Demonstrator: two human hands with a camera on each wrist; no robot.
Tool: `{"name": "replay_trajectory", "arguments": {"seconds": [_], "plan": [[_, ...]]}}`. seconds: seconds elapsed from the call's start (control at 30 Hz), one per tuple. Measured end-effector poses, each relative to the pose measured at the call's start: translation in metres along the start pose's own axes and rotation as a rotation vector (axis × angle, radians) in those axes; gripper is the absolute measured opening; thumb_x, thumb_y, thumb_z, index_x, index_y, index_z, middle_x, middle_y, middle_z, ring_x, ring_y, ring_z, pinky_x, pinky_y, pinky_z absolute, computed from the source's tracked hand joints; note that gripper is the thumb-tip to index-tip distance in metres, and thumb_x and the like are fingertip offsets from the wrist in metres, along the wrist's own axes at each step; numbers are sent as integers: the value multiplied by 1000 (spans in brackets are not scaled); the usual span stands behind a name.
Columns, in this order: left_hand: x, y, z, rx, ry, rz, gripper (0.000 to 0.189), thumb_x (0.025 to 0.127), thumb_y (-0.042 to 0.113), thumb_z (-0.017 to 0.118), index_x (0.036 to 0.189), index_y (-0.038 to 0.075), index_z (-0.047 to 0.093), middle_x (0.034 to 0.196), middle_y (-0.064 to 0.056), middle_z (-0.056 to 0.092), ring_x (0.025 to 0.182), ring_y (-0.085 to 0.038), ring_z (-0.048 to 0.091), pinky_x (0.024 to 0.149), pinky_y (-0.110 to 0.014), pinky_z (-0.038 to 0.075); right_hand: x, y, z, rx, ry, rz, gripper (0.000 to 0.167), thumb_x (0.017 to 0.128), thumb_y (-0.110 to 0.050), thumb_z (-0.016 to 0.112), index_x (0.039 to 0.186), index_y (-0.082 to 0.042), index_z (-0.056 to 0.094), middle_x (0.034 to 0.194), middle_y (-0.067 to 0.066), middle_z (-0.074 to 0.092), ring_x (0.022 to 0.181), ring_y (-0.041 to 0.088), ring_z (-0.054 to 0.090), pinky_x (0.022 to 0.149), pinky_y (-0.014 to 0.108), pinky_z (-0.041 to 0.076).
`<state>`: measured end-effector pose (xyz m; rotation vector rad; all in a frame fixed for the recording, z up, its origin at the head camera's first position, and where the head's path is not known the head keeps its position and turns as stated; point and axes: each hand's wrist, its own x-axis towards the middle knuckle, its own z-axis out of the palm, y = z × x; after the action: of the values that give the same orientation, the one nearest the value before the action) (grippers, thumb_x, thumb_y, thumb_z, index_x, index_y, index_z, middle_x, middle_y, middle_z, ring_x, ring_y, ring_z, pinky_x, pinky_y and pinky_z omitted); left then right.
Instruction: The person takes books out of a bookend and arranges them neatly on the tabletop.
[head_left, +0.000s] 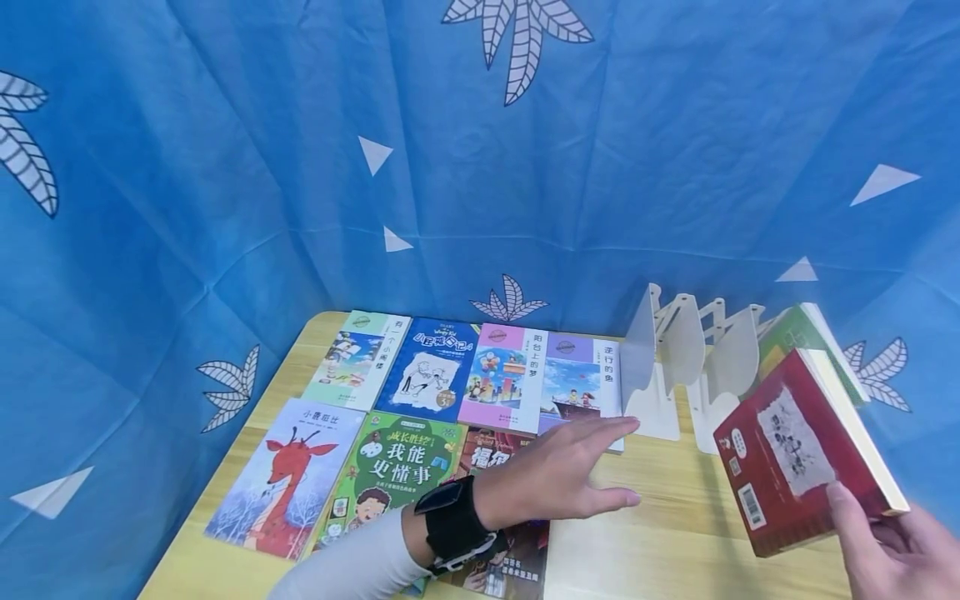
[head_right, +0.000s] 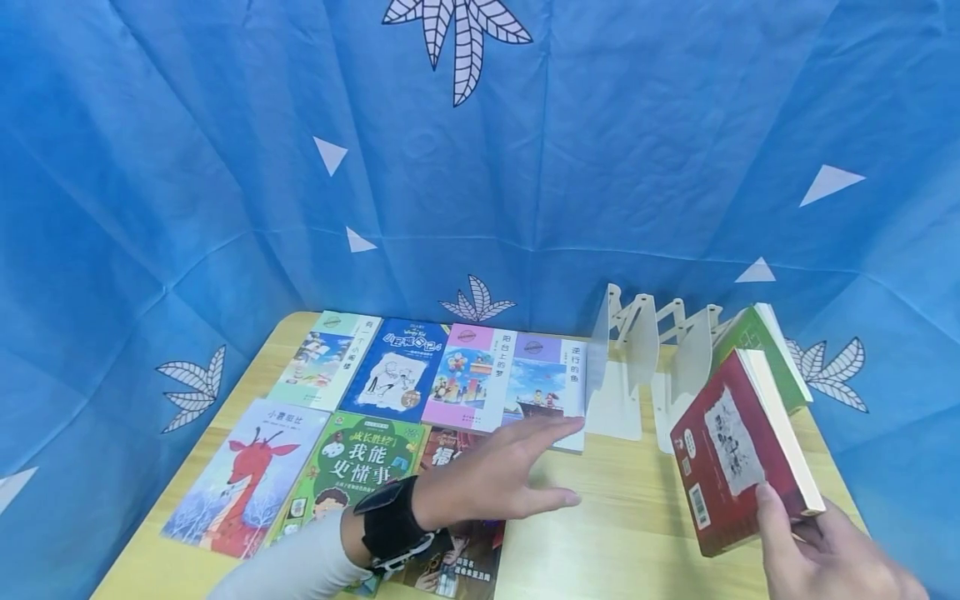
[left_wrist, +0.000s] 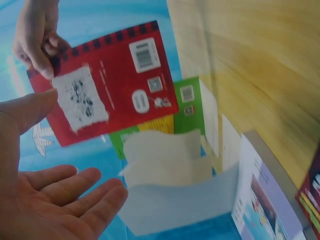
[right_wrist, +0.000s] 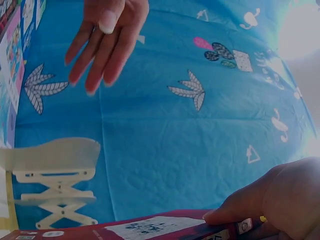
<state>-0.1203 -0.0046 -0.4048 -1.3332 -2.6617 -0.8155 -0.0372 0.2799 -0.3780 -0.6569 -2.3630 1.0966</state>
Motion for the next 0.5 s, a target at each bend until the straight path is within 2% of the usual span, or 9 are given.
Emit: {"name": "replay_trajectory", "arguments": {"seconds": [0.03,0.07,0.1,0.3,0.4,0.43,0.5], "plan": [[1,2,1,4,-1,15,80,95,51,72,156,9,44,156,-6,55,143,-14,54,120,-24,42,-1,-1,0,-22,-8,9,38,103,-5,56,129,22,57,92,38,71,54,-33,35,44,0,36],[3,4,2,4,-5,25,79,95,51,72,156,9,44,156,-6,55,144,-14,54,120,-23,41,-1,-2,1,-47,-28,20,39,104,-7,55,130,22,57,106,51,62,54,-33,33,44,0,35],[4,6,3,-3,-11,31,79,95,51,71,156,10,44,157,-6,54,144,-13,53,120,-22,41,-2,-2,1,-55,-37,23,39,104,-8,55,130,21,57,118,52,58,54,-33,33,44,0,35],[11,18,7,-53,-74,32,76,98,50,68,158,12,42,161,-2,50,148,-10,48,119,-19,40,-3,0,4,-26,-77,26,40,103,-11,59,129,20,60,120,51,58,56,-33,37,45,-1,39],[15,24,10,-48,-124,13,78,99,54,65,161,15,37,163,2,46,149,-7,45,119,-18,39,-2,2,5,-60,-147,52,44,105,-17,56,132,19,58,123,50,58,54,-32,37,45,0,39],[16,26,11,-48,-142,4,78,99,54,64,161,16,36,164,3,45,150,-6,44,119,-18,40,-2,1,5,-80,-160,61,45,105,-18,57,132,18,58,124,49,58,52,-27,43,45,0,38],[19,30,14,-57,-172,-11,80,99,55,64,163,18,33,166,5,41,151,-4,41,118,-18,41,-2,0,7,-118,-191,66,45,105,-19,59,132,17,58,124,48,59,52,-7,61,44,3,39]]}}
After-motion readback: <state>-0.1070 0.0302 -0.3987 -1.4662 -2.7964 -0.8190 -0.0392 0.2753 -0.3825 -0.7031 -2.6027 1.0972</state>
